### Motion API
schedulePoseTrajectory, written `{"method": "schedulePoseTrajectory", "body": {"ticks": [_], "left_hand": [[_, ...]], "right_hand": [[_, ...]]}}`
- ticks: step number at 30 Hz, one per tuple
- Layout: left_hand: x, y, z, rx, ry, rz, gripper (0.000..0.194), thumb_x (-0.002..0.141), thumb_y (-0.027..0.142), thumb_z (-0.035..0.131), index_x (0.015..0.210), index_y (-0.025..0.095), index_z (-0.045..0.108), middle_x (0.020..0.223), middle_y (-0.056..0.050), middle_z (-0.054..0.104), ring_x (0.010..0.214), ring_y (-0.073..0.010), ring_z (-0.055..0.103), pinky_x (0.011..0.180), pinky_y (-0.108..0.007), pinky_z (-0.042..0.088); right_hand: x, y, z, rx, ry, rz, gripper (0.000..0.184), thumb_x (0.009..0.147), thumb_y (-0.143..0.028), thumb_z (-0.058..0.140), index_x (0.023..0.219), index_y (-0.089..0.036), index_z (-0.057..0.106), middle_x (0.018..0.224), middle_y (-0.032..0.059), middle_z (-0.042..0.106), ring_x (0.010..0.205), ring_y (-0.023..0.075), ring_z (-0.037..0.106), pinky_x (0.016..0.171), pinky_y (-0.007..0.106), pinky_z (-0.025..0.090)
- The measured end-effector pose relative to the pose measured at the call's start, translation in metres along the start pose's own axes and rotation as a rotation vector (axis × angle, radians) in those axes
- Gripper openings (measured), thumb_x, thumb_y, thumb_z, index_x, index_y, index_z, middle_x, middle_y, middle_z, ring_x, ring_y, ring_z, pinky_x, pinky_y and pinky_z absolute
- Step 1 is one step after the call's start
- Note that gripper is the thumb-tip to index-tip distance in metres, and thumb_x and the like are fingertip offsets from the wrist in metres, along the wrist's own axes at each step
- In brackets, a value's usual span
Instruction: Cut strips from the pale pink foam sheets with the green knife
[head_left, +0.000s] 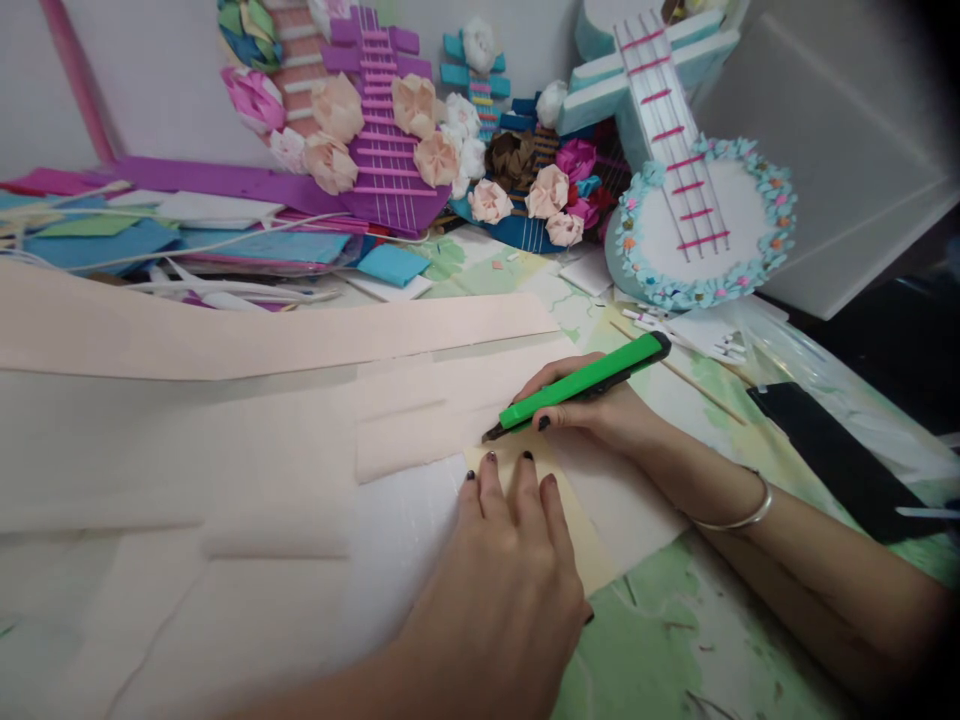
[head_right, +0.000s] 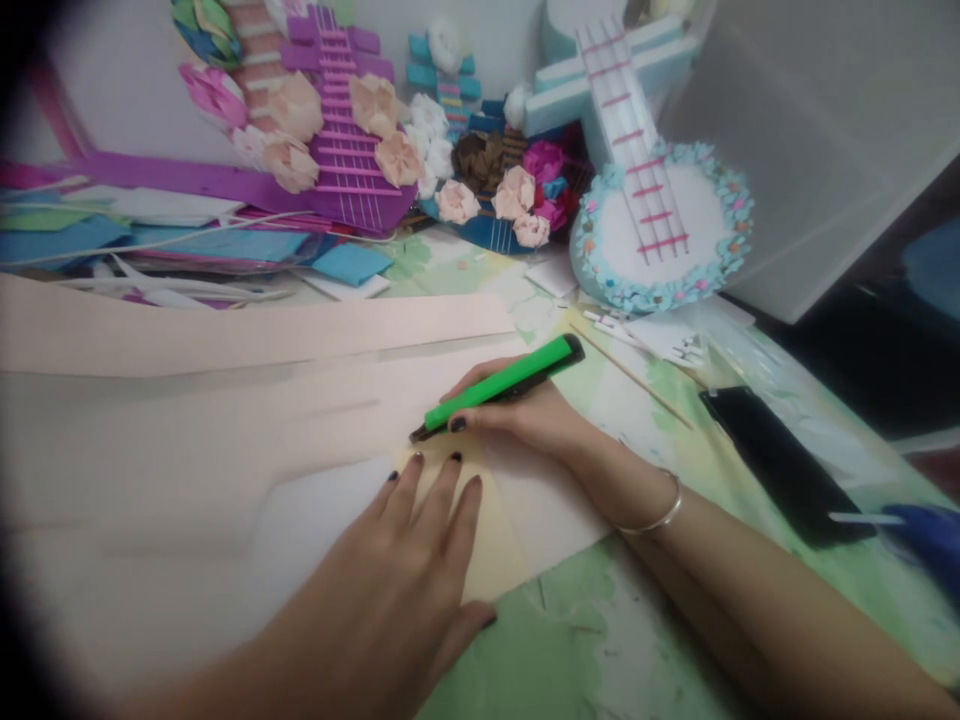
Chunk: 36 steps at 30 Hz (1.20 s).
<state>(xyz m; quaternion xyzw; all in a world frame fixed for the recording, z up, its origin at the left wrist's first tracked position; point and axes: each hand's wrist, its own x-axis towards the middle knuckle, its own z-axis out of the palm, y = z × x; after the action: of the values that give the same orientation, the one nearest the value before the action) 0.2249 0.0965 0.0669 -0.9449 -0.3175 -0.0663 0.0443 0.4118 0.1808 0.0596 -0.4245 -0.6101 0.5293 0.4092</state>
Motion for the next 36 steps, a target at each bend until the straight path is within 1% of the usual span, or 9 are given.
{"method": "schedulePoseTrajectory", "body": {"ticks": [7, 12, 16, 20, 26, 31, 36], "left_hand": [[0.000, 0.000, 0.002, 0.005, 0.067, 0.004, 0.074, 0.076, 0.055, 0.065, 0.124, -0.001, 0.061, 0.126, -0.030, 0.058, 0.113, -0.0496, 0.056, 0.085, -0.055, 0.055], [0.000, 0.001, 0.004, -0.006, 0.091, 0.002, 0.075, 0.073, 0.055, 0.067, 0.123, -0.001, 0.062, 0.124, -0.030, 0.059, 0.111, -0.0498, 0.057, 0.084, -0.055, 0.055], [-0.001, 0.000, 0.004, -0.006, 0.099, -0.008, 0.075, 0.072, 0.056, 0.068, 0.122, 0.000, 0.062, 0.124, -0.029, 0.060, 0.111, -0.0491, 0.058, 0.083, -0.054, 0.056], [-0.001, 0.001, 0.003, -0.017, 0.082, -0.008, 0.075, 0.075, 0.056, 0.067, 0.124, 0.000, 0.061, 0.125, -0.029, 0.059, 0.112, -0.0488, 0.057, 0.085, -0.054, 0.055], [0.000, 0.001, 0.001, -0.037, 0.017, -0.012, 0.079, 0.074, 0.057, 0.068, 0.127, -0.001, 0.058, 0.128, -0.031, 0.055, 0.116, -0.0505, 0.054, 0.087, -0.056, 0.053], [0.001, 0.001, -0.004, -0.048, -0.036, -0.012, 0.077, 0.078, 0.056, 0.066, 0.129, -0.001, 0.056, 0.130, -0.030, 0.054, 0.118, -0.0498, 0.052, 0.089, -0.056, 0.052], [0.002, 0.001, -0.007, -0.055, -0.077, -0.008, 0.076, 0.081, 0.054, 0.063, 0.130, -0.003, 0.054, 0.132, -0.031, 0.052, 0.122, -0.0485, 0.049, 0.093, -0.058, 0.049]], "right_hand": [[0.000, 0.007, -0.005, 0.007, 0.005, -0.003, 0.030, 0.065, -0.032, 0.083, 0.088, -0.015, 0.073, 0.089, 0.0082, 0.075, 0.085, 0.0228, 0.070, 0.076, 0.033, 0.056], [0.000, 0.005, -0.004, 0.007, 0.010, 0.000, 0.030, 0.065, -0.033, 0.084, 0.087, -0.016, 0.073, 0.091, 0.0082, 0.075, 0.087, 0.0231, 0.070, 0.079, 0.034, 0.056], [-0.001, 0.001, -0.003, -0.029, 0.008, 0.014, 0.028, 0.065, -0.031, 0.083, 0.087, -0.016, 0.073, 0.089, 0.0080, 0.075, 0.086, 0.0225, 0.070, 0.078, 0.033, 0.055], [-0.002, -0.001, -0.002, -0.043, 0.009, 0.017, 0.028, 0.066, -0.031, 0.083, 0.086, -0.016, 0.073, 0.089, 0.0077, 0.075, 0.084, 0.0218, 0.070, 0.077, 0.032, 0.055], [-0.002, -0.003, 0.000, -0.053, 0.014, 0.005, 0.027, 0.065, -0.031, 0.083, 0.085, -0.016, 0.073, 0.087, 0.0072, 0.075, 0.083, 0.0215, 0.070, 0.076, 0.032, 0.056], [-0.002, -0.004, 0.000, -0.066, 0.045, 0.001, 0.025, 0.065, -0.032, 0.082, 0.083, -0.016, 0.073, 0.083, 0.0060, 0.075, 0.080, 0.0202, 0.070, 0.074, 0.031, 0.055], [-0.003, -0.006, 0.005, 0.003, 0.056, 0.025, 0.024, 0.068, -0.033, 0.081, 0.083, -0.016, 0.072, 0.082, 0.0057, 0.074, 0.078, 0.0189, 0.070, 0.073, 0.030, 0.055]]}}
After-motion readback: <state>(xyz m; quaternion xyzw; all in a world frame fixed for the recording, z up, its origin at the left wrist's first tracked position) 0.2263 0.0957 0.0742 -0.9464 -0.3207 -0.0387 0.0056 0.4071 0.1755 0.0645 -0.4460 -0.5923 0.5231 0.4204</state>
